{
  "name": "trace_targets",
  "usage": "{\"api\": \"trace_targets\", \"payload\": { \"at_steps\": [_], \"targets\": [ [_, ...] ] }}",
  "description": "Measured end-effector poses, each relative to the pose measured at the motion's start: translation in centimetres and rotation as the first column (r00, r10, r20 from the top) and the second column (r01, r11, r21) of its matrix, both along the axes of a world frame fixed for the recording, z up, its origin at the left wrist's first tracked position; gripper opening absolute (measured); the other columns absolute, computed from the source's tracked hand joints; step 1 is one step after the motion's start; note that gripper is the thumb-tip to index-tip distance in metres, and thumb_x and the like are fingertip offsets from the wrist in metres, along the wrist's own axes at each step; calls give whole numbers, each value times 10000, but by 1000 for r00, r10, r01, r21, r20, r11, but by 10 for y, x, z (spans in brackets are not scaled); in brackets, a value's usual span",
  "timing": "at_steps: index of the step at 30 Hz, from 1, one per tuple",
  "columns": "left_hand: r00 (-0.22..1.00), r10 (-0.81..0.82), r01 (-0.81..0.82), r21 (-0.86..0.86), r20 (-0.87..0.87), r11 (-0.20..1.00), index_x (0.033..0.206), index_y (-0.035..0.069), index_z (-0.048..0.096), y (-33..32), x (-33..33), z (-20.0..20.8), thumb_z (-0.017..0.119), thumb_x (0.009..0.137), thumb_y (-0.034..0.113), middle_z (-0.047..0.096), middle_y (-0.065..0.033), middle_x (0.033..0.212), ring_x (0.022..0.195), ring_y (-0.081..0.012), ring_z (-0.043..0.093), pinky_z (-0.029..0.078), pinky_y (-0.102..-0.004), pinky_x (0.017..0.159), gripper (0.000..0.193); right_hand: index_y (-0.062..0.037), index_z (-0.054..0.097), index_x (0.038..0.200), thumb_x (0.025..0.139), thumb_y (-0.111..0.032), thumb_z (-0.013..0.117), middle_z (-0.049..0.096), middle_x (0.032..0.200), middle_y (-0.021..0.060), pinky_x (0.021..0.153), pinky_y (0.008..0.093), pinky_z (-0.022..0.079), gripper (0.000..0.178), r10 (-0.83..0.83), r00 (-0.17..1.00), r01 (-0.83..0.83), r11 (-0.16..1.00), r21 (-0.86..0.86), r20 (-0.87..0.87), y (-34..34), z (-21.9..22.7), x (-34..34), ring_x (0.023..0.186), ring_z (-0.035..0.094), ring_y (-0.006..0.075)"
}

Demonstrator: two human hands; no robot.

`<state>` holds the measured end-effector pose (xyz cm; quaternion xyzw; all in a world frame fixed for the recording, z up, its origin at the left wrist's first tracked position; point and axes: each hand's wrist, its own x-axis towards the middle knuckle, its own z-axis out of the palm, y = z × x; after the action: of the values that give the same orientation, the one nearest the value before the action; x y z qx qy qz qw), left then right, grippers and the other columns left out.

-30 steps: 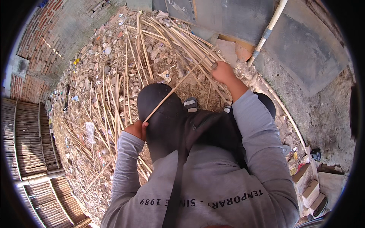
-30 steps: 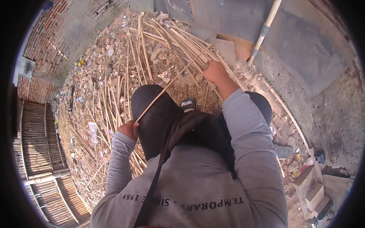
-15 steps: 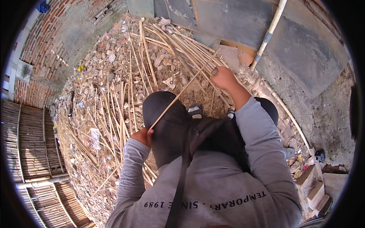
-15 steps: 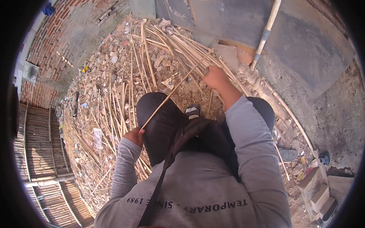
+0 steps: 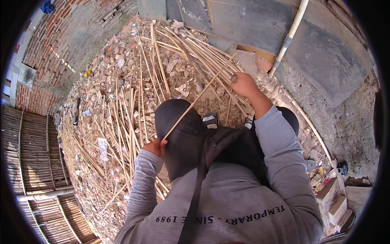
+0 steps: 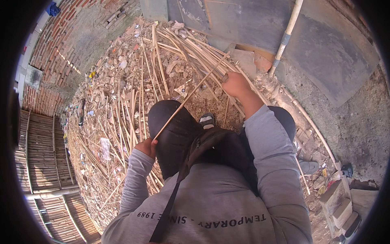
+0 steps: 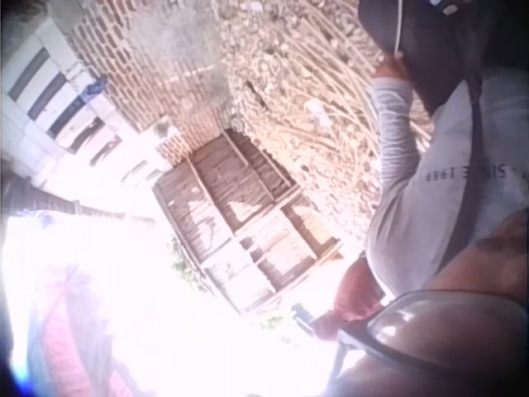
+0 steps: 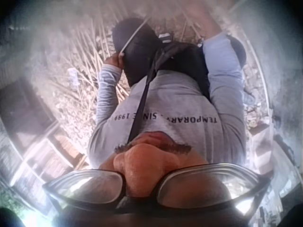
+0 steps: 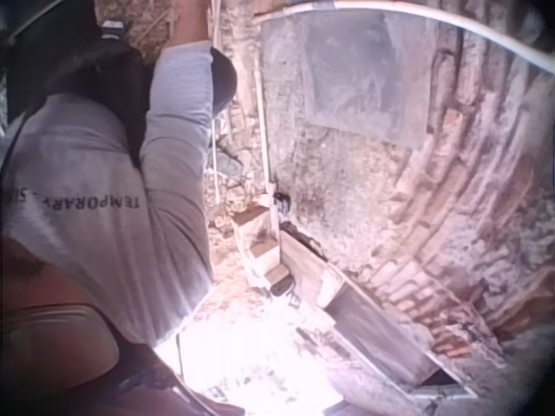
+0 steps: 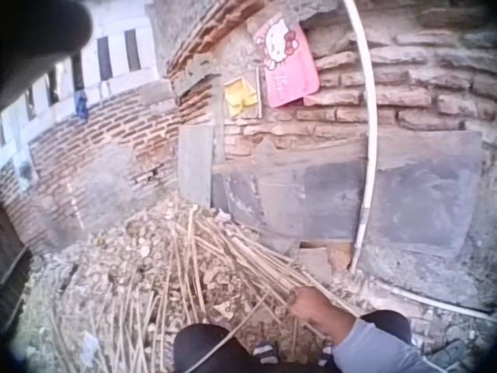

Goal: The person shaves and smooths a bamboo strip using a knife, working over a pile of wood shavings in an outdoor area.

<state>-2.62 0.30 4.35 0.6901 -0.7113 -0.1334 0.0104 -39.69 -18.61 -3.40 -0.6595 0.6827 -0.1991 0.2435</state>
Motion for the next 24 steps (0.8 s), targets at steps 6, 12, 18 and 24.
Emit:
{"api": "trace_targets", "payload": {
  "at_steps": [6,12,18,24],
  "targets": [
    [996,-19,13,-72,-86,997,837,22,578,5,3,-13,463,992,362,613,-246,682,666,-472,600,470,-530,604,391,-73,665,1053,734,-214,632,675,983,201,825,457,518,349,298,941,-292,955,58,-163,40,45,46,949,642,379],
    [1000,-2,1,21,10,1000,844,20,589,-1,-2,5,424,1001,388,626,-253,720,723,-462,616,481,-525,656,433,-69,678,1006,729,-191,617,683,974,204,805,458,520,309,12,1000,-12,1000,-17,13,6,0,15,925,651,378],
    [1000,20,-21,47,16,999,862,16,590,0,-6,4,416,1004,388,634,-253,738,744,-457,622,483,-526,673,434,-81,674,945,717,-199,642,680,896,195,799,471,525,259,303,947,-304,953,7,-107,41,27,55,916,655,376],
    [1000,-3,3,34,10,999,889,10,599,-4,-8,9,413,1004,382,635,-255,746,744,-456,624,487,-520,678,432,-56,682,960,722,-184,639,682,960,216,814,466,522,273,-2,1000,3,1000,-21,15,7,-14,16,924,650,385]
  ]
}}
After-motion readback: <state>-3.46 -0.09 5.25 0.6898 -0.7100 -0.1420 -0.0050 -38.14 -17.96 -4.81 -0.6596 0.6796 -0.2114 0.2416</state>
